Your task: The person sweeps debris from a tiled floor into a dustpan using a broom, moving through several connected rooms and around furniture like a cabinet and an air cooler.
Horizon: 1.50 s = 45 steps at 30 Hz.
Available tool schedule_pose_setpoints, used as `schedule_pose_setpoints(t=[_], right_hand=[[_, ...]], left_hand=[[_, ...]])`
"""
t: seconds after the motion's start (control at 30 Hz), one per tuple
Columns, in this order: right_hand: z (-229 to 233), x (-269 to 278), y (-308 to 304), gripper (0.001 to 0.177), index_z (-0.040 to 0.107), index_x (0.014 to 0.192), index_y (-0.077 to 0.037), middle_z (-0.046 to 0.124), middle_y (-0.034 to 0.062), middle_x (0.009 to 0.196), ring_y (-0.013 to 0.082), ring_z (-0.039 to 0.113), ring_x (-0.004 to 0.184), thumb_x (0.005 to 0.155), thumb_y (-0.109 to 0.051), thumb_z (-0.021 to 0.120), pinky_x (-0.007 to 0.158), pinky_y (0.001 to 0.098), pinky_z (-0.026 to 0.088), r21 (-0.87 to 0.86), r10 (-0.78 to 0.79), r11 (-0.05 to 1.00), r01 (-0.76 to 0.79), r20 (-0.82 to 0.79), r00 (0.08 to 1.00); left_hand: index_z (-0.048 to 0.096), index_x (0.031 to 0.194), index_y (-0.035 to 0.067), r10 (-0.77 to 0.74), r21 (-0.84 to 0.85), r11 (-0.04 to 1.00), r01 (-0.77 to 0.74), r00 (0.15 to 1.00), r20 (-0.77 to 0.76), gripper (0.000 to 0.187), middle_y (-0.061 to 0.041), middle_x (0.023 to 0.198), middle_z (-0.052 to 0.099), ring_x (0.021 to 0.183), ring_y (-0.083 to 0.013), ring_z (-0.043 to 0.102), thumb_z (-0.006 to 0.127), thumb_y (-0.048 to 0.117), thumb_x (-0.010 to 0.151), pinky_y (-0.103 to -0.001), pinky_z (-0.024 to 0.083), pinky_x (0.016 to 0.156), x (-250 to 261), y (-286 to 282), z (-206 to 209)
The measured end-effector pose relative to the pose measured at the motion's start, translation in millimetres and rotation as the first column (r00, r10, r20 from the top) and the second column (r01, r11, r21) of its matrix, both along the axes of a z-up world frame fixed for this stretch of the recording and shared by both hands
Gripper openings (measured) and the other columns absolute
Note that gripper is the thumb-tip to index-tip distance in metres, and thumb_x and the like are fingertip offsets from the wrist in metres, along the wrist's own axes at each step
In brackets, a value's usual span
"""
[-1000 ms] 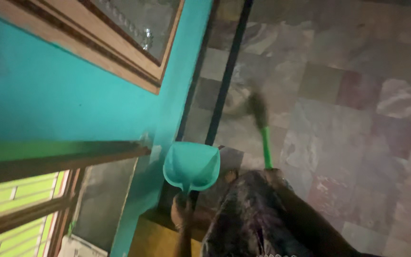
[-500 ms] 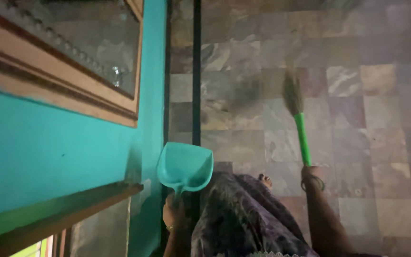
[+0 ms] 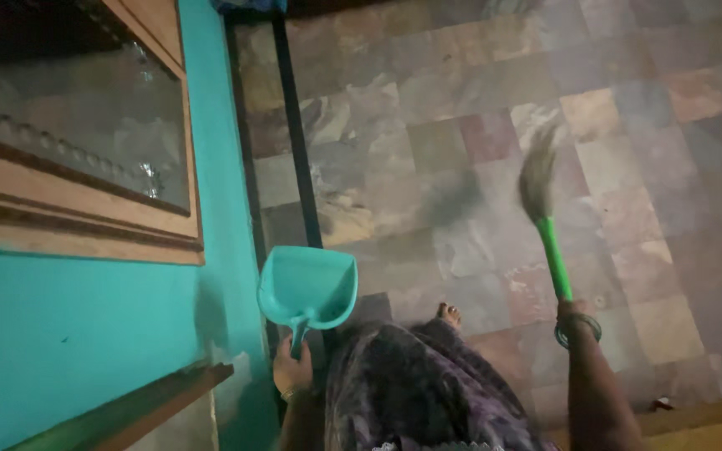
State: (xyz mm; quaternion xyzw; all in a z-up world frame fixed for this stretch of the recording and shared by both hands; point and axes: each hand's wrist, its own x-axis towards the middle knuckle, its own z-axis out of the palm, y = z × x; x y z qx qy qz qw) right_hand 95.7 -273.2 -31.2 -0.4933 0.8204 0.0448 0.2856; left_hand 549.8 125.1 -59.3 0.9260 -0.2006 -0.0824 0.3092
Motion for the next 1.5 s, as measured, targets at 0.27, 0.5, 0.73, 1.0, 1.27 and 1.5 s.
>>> schedule_pose_setpoints(t=[0.27, 0.5, 0.73, 1.0, 1.27, 1.5], right_hand=[[-39, 78, 84, 0.051, 0.069, 0.121, -0.004, 0.074, 0.0237, 0.101, 0.0392, 0.073, 0.089, 0.097, -0.048, 0.061, 0.078, 0.0536, 0.057, 0.162, 0.349, 0.916, -0.367, 0.129, 0.928], [-82, 206, 145, 0.052, 0.069, 0.122, -0.006, 0.074, 0.0233, 0.103, 0.0397, 0.073, 0.090, 0.094, -0.050, 0.062, 0.079, 0.0547, 0.059, 0.215, 0.721, 0.549, -0.808, 0.368, 0.588], [-115, 212, 125, 0.053, 0.070, 0.123, -0.008, 0.074, 0.0230, 0.104, 0.0402, 0.073, 0.091, 0.091, -0.051, 0.063, 0.080, 0.0557, 0.060, 0.310, 0.683, 0.558, -0.770, 0.356, 0.638], [-107, 232, 100, 0.065, 0.065, 0.126, -0.006, 0.071, 0.0241, 0.106, 0.0400, 0.069, 0.096, 0.086, -0.057, 0.073, 0.086, 0.0530, 0.056, 0.291, 0.575, 0.741, -0.605, 0.190, 0.796], [-94, 342, 108, 0.085, 0.040, 0.146, -0.013, 0.067, 0.0241, 0.112, 0.0413, 0.067, 0.104, 0.080, -0.055, 0.072, 0.088, 0.0517, 0.054, 0.178, 0.847, 0.391, -0.903, 0.314, 0.429], [-128, 371, 48, 0.065, 0.056, 0.129, -0.007, 0.071, 0.0222, 0.104, 0.0383, 0.070, 0.098, 0.087, -0.056, 0.065, 0.083, 0.0499, 0.056, 0.265, 0.838, 0.365, -0.893, 0.325, 0.439]], left_hand=[[0.072, 0.118, 0.013, 0.043, 0.058, 0.997, -0.041, 0.998, -0.043, 0.037, -0.016, 0.111, 0.074, 0.100, -0.0403, 0.069, 0.070, 0.035, 0.089, -0.049, 0.054, 0.084, 6, -6, -5], [0.070, 0.120, 0.011, -0.025, 0.052, 0.998, 0.021, 0.997, 0.070, 0.037, -0.015, 0.115, 0.073, 0.106, -0.0394, 0.066, 0.069, 0.032, 0.091, -0.049, 0.052, 0.090, 15, 12, -14], [0.071, 0.119, 0.013, 0.020, 0.146, 0.989, -0.026, 0.999, 0.040, 0.035, -0.013, 0.112, 0.074, 0.103, -0.0397, 0.066, 0.071, 0.031, 0.089, -0.048, 0.050, 0.091, 20, 40, -13], [0.070, 0.119, 0.013, 0.032, 0.019, 0.999, -0.033, 0.999, 0.009, 0.037, -0.014, 0.113, 0.073, 0.103, -0.0398, 0.068, 0.071, 0.025, 0.084, -0.048, 0.054, 0.087, 29, 33, -14], [0.070, 0.117, 0.013, 0.099, -0.003, 0.995, -0.100, 0.994, -0.052, 0.035, -0.016, 0.107, 0.074, 0.100, -0.0391, 0.070, 0.073, 0.027, 0.085, -0.047, 0.056, 0.084, 54, -1, -20], [0.067, 0.125, 0.022, 0.168, 0.178, 0.976, -0.129, 0.959, -0.226, 0.035, -0.016, 0.113, 0.074, 0.105, -0.0418, 0.069, 0.065, 0.036, 0.093, -0.051, 0.056, 0.084, 96, -27, -9]])
